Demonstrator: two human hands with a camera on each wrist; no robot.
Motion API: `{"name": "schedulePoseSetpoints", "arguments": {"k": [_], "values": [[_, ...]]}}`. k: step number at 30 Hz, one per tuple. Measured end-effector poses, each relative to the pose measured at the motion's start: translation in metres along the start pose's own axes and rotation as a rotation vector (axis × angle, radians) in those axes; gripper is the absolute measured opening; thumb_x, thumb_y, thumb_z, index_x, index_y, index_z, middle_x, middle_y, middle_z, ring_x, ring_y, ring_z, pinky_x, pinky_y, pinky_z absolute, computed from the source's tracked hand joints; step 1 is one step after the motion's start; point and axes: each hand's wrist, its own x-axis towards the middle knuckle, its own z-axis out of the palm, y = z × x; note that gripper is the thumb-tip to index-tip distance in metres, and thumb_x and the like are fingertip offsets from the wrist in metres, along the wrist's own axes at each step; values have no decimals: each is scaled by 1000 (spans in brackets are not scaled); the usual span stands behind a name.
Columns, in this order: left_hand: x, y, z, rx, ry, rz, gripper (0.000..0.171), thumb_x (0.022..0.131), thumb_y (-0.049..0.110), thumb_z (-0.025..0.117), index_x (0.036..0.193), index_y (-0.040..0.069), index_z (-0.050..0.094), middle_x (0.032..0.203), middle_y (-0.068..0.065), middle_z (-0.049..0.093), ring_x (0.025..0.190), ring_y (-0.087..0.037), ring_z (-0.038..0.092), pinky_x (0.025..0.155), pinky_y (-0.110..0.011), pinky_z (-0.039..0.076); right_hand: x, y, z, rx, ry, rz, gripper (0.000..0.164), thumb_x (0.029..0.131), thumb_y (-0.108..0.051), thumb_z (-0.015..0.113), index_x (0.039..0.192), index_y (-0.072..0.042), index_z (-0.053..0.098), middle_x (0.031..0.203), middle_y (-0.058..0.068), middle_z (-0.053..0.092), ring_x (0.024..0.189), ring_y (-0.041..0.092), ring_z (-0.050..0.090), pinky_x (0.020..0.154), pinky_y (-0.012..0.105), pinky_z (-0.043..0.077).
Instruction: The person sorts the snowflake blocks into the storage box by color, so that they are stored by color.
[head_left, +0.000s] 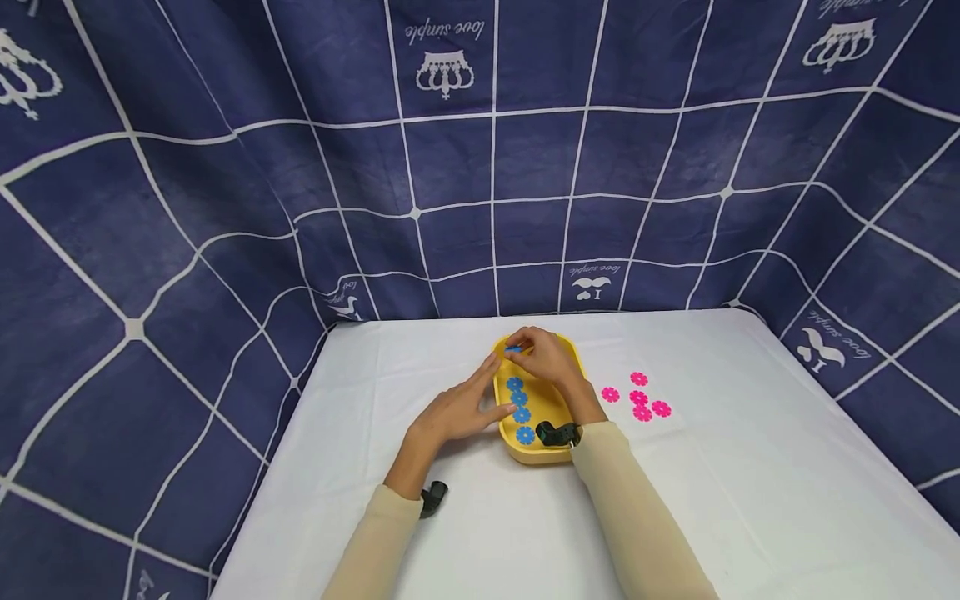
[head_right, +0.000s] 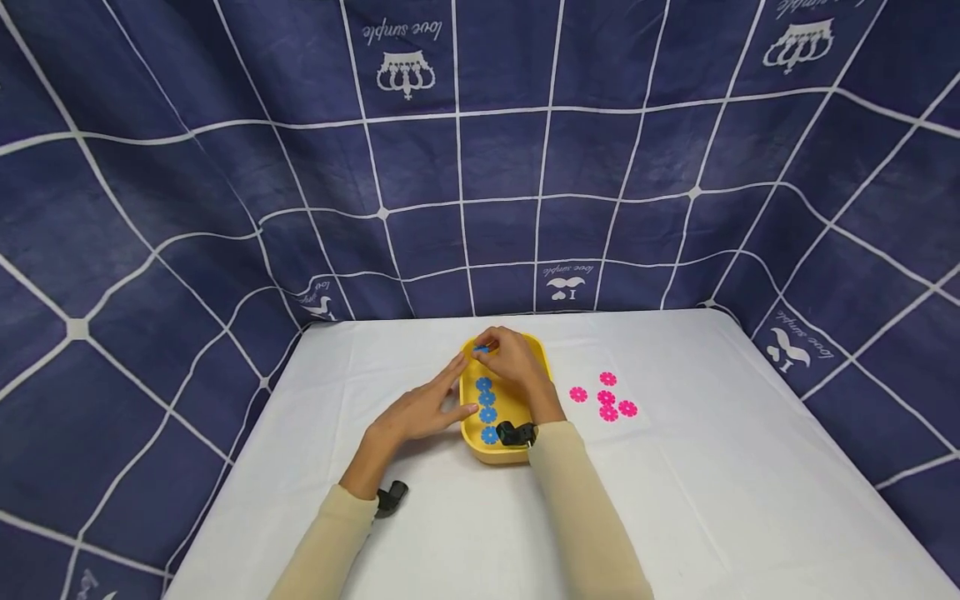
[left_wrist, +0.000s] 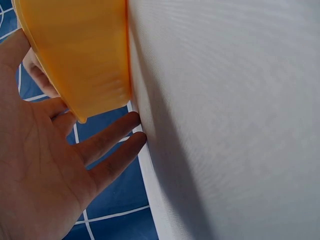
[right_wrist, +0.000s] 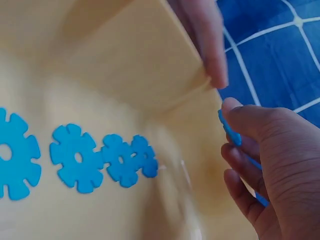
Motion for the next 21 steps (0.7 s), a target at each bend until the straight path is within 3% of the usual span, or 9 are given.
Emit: {"name": "schedulePoseSetpoints", "arguments": {"k": [13, 21], "values": [[-1, 0, -1, 1, 8, 10, 98, 99, 76, 56, 175, 30, 14, 181, 16, 4, 153, -34, 47, 115, -60, 47, 1, 11, 15, 14, -107, 64, 17, 99, -16, 80, 113, -5, 79, 105, 7, 78, 99, 25, 70, 96, 39, 60], [-2, -1, -2, -8, 23, 33, 99, 99, 77, 55, 175, 26, 18, 181, 12, 7, 150, -37, 49, 113, -61, 48, 0, 13, 20, -17, -117, 106, 19, 98, -16, 81, 114, -7, 78, 106, 7, 77, 98, 24, 69, 95, 39, 60]]}}
